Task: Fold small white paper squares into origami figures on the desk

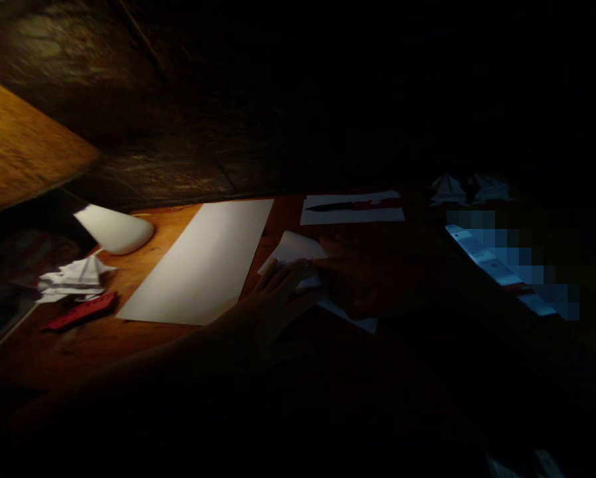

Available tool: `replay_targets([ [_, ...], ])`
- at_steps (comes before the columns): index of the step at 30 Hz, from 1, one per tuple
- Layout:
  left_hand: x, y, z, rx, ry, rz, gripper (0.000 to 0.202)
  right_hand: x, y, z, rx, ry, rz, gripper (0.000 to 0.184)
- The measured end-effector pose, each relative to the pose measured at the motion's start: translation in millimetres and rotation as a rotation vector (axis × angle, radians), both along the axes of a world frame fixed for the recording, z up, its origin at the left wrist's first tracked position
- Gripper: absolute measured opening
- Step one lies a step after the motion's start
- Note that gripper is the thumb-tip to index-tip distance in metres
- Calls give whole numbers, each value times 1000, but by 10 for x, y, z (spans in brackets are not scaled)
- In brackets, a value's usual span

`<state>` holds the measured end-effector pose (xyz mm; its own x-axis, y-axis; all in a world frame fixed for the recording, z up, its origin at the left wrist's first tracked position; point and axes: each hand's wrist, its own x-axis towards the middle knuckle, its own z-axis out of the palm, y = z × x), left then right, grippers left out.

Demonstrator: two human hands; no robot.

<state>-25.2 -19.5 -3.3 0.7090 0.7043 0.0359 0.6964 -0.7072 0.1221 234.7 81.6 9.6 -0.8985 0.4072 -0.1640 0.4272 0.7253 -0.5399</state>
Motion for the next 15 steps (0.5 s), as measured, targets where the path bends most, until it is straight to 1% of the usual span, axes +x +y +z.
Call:
replay_targets([
  [5,-23,58,-27,27,-25,-20,72,23,24,-34,12,11,27,91],
  [11,-95,179,-67,58,-83,-58,60,28,54,-83,16,20,53,92],
  [13,-109,236,-69,43,-111,-49,63,42,60,-101,24,34,46,91],
  [15,-111,296,-67,26,-139,-6,62,58,63,-113,27,51,42,91],
])
